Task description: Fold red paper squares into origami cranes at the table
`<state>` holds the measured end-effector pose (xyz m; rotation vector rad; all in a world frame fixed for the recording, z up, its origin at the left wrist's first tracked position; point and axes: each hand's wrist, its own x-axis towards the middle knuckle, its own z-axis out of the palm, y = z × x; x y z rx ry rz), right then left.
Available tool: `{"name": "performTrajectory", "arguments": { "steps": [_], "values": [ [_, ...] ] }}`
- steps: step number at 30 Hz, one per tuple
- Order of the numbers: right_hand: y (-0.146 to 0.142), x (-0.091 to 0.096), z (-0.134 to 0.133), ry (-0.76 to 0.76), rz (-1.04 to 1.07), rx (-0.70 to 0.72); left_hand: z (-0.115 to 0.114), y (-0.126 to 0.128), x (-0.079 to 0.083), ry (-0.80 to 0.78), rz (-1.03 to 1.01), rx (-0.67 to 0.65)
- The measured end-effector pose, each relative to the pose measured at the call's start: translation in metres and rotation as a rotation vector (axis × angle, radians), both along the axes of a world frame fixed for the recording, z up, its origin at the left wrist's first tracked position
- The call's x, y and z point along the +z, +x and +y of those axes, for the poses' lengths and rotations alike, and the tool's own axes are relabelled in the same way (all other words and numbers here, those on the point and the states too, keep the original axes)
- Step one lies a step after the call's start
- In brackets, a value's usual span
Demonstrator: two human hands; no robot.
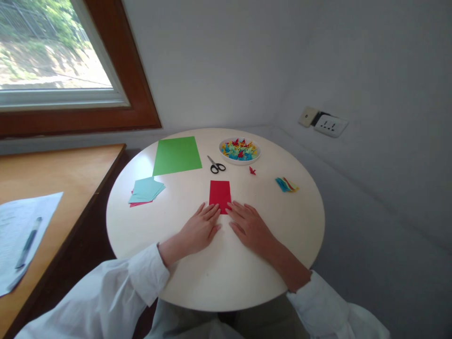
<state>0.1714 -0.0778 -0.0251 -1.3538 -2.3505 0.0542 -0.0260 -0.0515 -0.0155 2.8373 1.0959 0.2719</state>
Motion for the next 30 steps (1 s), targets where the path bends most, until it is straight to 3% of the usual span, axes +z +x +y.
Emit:
{"name": "performTrajectory", "arguments": {
  "steps": [8, 14, 18, 30],
  "values": [
    [-0.001, 0.006, 0.000, -0.066, -0.029, 0.007, 0.006, -0.007, -0.004, 0.005, 0.019, -0.035],
    [-0.002, 0.005, -0.002, -0.014, -0.032, -0.061, 0.007, 0.012, 0.006, 0.147, 0.007, 0.034],
    [-0.003, 0.006, -0.003, 0.001, -0.050, -0.054, 0.001, 0.022, 0.003, 0.140, 0.032, 0.083],
    [-0.002, 0.005, -0.001, 0.026, -0.033, -0.062, -0.004, 0.020, 0.004, 0.117, 0.074, 0.035]
  ]
}}
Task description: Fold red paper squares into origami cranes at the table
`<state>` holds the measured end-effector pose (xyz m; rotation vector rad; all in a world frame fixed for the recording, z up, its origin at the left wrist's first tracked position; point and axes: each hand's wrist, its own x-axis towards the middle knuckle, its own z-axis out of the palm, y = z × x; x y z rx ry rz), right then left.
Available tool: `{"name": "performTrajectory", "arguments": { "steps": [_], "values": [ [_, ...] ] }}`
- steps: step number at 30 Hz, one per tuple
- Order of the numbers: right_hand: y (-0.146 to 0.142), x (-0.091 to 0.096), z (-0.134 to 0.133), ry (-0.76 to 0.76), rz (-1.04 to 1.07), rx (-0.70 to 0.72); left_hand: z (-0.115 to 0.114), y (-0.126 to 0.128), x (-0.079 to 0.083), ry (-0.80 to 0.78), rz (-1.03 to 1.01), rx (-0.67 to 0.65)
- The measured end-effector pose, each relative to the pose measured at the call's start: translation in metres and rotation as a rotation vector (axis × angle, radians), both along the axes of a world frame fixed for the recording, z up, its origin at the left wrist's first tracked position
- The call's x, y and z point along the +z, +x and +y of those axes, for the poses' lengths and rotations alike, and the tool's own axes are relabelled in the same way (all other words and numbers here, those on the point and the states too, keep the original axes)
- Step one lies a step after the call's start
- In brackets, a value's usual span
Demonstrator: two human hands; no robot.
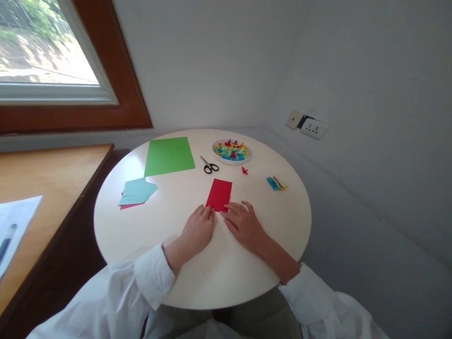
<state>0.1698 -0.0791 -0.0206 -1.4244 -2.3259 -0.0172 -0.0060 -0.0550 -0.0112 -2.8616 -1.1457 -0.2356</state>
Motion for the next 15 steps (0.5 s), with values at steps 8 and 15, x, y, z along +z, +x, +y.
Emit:
{"name": "performTrajectory", "arguments": {
  "steps": [8, 15],
  "values": [
    [0.002, 0.002, -0.001, 0.073, 0.043, -0.029, 0.009, -0.005, -0.006, -0.025, -0.158, 0.046],
    [0.003, 0.007, 0.010, 0.101, 0.088, -0.095, 0.015, -0.006, -0.010, -0.030, -0.309, 0.070]
  ]
}}
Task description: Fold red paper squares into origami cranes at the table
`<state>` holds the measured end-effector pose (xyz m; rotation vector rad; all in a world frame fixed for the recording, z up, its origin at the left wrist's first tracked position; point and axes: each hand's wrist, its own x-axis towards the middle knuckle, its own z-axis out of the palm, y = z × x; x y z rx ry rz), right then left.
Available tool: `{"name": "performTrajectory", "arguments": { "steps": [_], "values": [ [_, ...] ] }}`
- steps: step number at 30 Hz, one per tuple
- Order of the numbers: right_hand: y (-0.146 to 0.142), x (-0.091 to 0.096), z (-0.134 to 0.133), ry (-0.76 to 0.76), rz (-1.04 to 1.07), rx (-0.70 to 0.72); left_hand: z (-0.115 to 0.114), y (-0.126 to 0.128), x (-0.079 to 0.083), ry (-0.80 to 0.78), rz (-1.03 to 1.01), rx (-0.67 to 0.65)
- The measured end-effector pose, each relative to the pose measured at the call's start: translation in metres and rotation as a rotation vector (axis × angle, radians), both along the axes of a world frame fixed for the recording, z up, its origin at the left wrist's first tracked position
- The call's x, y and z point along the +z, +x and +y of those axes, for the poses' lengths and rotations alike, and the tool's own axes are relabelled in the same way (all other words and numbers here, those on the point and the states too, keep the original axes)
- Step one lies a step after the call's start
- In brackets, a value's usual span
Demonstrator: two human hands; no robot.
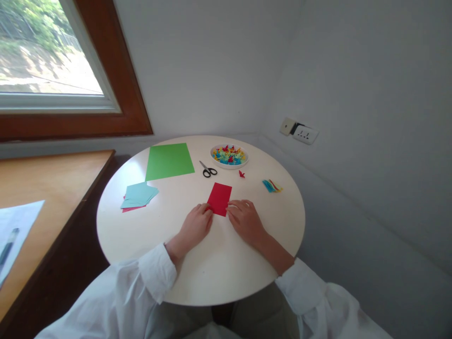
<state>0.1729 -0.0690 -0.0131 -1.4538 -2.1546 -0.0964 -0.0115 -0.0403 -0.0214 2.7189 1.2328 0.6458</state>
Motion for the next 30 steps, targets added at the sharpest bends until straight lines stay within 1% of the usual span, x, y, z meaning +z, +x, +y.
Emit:
{"name": "performTrajectory", "arguments": {
  "steps": [5, 8, 14, 21, 26, 30],
  "values": [
    [0.003, 0.002, 0.024, -0.171, -0.037, -0.133, 0.003, 0.001, 0.003, -0.040, -0.047, -0.010],
    [0.006, -0.001, 0.033, -0.251, -0.059, -0.150, 0.004, 0.001, 0.005, -0.059, -0.047, -0.019],
    [0.010, 0.003, 0.036, -0.282, 0.005, -0.118, 0.006, 0.001, 0.002, -0.067, -0.051, -0.003],
    [0.010, 0.003, 0.037, -0.366, 0.100, -0.160, 0.009, 0.001, -0.001, -0.129, -0.092, 0.029],
    [0.009, 0.004, 0.037, -0.362, 0.058, -0.186, 0.011, 0.002, -0.002, -0.144, -0.095, 0.019],
    [0.009, 0.009, 0.037, -0.344, 0.018, -0.189, 0.011, 0.002, -0.002, -0.156, -0.111, 0.009]
  ]
}}
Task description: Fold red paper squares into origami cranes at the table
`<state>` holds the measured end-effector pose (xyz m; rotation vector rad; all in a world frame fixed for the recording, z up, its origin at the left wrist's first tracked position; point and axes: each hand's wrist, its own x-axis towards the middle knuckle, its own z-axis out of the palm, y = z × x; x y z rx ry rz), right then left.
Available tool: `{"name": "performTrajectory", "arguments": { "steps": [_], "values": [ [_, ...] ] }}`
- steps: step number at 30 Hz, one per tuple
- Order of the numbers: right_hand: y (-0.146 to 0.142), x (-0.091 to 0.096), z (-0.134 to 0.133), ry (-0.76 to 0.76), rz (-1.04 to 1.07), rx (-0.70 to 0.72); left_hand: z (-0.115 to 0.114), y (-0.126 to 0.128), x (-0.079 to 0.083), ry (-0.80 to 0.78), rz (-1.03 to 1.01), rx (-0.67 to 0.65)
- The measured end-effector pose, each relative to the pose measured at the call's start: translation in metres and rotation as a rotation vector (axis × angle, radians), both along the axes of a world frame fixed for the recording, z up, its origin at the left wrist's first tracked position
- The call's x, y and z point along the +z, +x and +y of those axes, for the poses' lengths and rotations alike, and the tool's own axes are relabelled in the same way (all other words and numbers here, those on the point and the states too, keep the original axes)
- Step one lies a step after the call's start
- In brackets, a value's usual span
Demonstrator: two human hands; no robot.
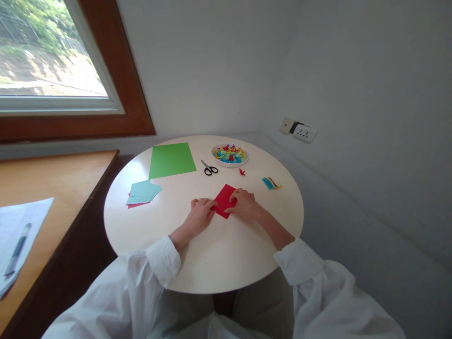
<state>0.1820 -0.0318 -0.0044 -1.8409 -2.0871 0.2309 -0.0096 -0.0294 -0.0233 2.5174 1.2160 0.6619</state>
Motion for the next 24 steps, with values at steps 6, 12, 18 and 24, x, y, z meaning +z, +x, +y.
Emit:
{"name": "performTrajectory", "arguments": {
  "steps": [6, 12, 18, 24],
  "values": [
    [-0.007, 0.014, -0.005, -0.126, 0.067, 0.061, 0.000, -0.001, 0.000, -0.025, -0.056, 0.012],
    [-0.022, 0.032, -0.032, -0.095, 0.297, 0.173, -0.002, -0.005, 0.004, 0.000, -0.139, -0.056],
    [-0.015, 0.031, -0.038, -0.176, 0.524, 0.381, -0.003, -0.009, 0.005, -0.034, -0.261, -0.201],
    [0.003, 0.018, -0.029, -0.006, 0.634, 0.271, -0.006, -0.015, 0.013, -0.031, -0.312, -0.290]
  ]
}}
